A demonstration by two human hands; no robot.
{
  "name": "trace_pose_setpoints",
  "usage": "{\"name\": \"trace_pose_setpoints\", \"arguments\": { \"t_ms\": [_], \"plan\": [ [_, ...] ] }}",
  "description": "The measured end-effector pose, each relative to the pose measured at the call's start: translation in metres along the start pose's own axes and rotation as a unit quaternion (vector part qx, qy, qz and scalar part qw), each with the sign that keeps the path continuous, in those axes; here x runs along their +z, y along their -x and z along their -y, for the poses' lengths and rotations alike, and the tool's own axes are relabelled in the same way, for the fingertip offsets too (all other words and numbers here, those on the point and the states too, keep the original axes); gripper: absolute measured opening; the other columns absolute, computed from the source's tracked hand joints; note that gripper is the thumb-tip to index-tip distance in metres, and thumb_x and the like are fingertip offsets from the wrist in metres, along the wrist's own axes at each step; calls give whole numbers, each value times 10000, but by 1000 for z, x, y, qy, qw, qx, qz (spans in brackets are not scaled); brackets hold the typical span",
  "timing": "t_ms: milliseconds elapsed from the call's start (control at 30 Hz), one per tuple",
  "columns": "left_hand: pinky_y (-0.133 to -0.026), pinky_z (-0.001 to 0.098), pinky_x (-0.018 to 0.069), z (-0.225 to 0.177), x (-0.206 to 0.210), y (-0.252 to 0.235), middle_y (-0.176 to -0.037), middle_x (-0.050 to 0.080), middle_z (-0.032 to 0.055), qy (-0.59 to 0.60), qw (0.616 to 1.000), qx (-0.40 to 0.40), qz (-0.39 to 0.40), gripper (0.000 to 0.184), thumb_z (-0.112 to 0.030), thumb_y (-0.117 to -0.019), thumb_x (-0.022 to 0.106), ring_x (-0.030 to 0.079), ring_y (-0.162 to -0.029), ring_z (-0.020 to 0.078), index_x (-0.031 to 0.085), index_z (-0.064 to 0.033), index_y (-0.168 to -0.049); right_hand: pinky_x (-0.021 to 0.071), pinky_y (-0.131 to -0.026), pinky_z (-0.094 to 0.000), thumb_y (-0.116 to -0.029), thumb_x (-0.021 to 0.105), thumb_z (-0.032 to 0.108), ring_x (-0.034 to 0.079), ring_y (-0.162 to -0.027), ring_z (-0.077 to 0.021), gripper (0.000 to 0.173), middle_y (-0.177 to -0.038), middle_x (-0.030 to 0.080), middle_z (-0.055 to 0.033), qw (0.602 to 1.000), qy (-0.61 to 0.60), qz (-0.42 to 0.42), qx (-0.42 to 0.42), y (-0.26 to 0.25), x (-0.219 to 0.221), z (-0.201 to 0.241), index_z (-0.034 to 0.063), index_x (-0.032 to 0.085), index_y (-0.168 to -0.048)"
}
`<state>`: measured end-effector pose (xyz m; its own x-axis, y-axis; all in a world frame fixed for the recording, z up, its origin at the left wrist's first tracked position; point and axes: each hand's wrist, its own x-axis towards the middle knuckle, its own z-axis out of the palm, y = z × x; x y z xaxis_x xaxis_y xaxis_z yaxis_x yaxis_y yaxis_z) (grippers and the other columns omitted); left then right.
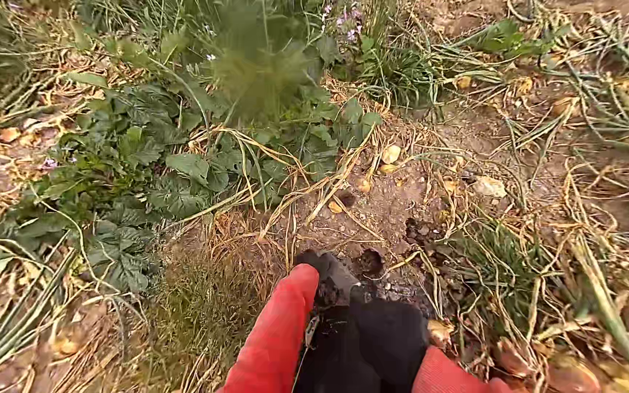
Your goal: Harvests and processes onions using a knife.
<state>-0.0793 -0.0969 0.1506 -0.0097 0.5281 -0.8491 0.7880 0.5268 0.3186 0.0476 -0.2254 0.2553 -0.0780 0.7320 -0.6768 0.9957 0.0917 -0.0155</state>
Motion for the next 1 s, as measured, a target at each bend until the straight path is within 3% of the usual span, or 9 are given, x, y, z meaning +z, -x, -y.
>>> {"name": "trace_pose_setpoints", "arguments": {
  "t_ms": [100,133,267,400,433,533,567,733,1000],
  "plan": [
    [-1050,609,493,-1,-16,-39,-1535,469,247,-88,982,35,-164,638,-441,-1035,551,581,-1310,413,442,-60,-1535,514,-806,-702,-971,625,225,661,-1019,-534,792,-1203,655,-307,989,-31,126,77,0,28,-7,222,216,-1650],
    [-1022,608,510,-4,-17,-52,-1572,426,230,-94,976,54,-189,640,-415,-1028,570,593,-1291,412,411,-96,-1560,511,-827,-706,-968,627,227,655,-1053,-534,798,-1235,651,-305,983,-51,154,91,3,21,-10,240,214,-1650],
    [-1044,604,494,-21,-22,-96,-1570,449,187,-120,966,100,-207,483,-308,-1029,589,563,-1330,397,535,-149,-1482,536,-834,-630,-1035,498,171,683,-1062,-468,594,-1147,693,-263,976,-121,170,64,-8,-37,1,102,317,-1598],
    [-1111,618,425,-6,-20,-115,-1447,543,265,-6,962,179,-206,370,-206,-1052,570,535,-1336,428,615,21,-1341,542,-871,-594,-1064,479,147,695,-1045,-455,434,-1111,704,-284,961,-243,90,101,-17,-23,-3,35,523,-1481],
    [-1068,601,466,-3,-23,-115,-1372,589,270,20,963,187,-191,356,-194,-1077,524,596,-1246,412,605,42,-1331,473,-1038,-568,-1102,440,157,629,-1202,-439,426,-1267,659,-289,933,-299,150,132,-22,-30,-12,44,489,-1510],
    [-666,484,585,-5,-13,-113,-993,655,220,118,970,161,-141,343,-221,-1131,376,657,-688,290,561,3,-1313,519,-804,-651,-1065,439,221,682,-1006,-488,531,-1106,697,-271,968,-210,123,63,-26,29,-44,237,388,-1593],
    [-634,481,576,-8,-7,-113,-978,645,211,131,969,153,-145,340,-233,-1134,371,638,-651,282,568,-5,-1291,513,-791,-663,-1061,441,219,677,-1000,-499,577,-1109,690,-271,971,-195,129,46,-28,41,-51,270,318,-1622],
    [-1039,589,464,-28,5,-103,-1255,645,290,92,957,92,-261,401,-241,-1128,386,620,-1191,415,586,14,-1364,491,-864,-692,-1050,503,241,647,-1077,-521,689,-1239,650,-289,965,-213,152,21,-38,73,-75,358,192,-1652],
    [-968,558,504,-29,15,-108,-1249,622,288,155,935,63,-313,376,-171,-1119,394,629,-1107,380,544,41,-1391,479,-883,-726,-1033,562,255,626,-1116,-545,738,-1313,613,-305,934,-310,175,13,-38,105,-102,356,179,-1656]
  ]
}}
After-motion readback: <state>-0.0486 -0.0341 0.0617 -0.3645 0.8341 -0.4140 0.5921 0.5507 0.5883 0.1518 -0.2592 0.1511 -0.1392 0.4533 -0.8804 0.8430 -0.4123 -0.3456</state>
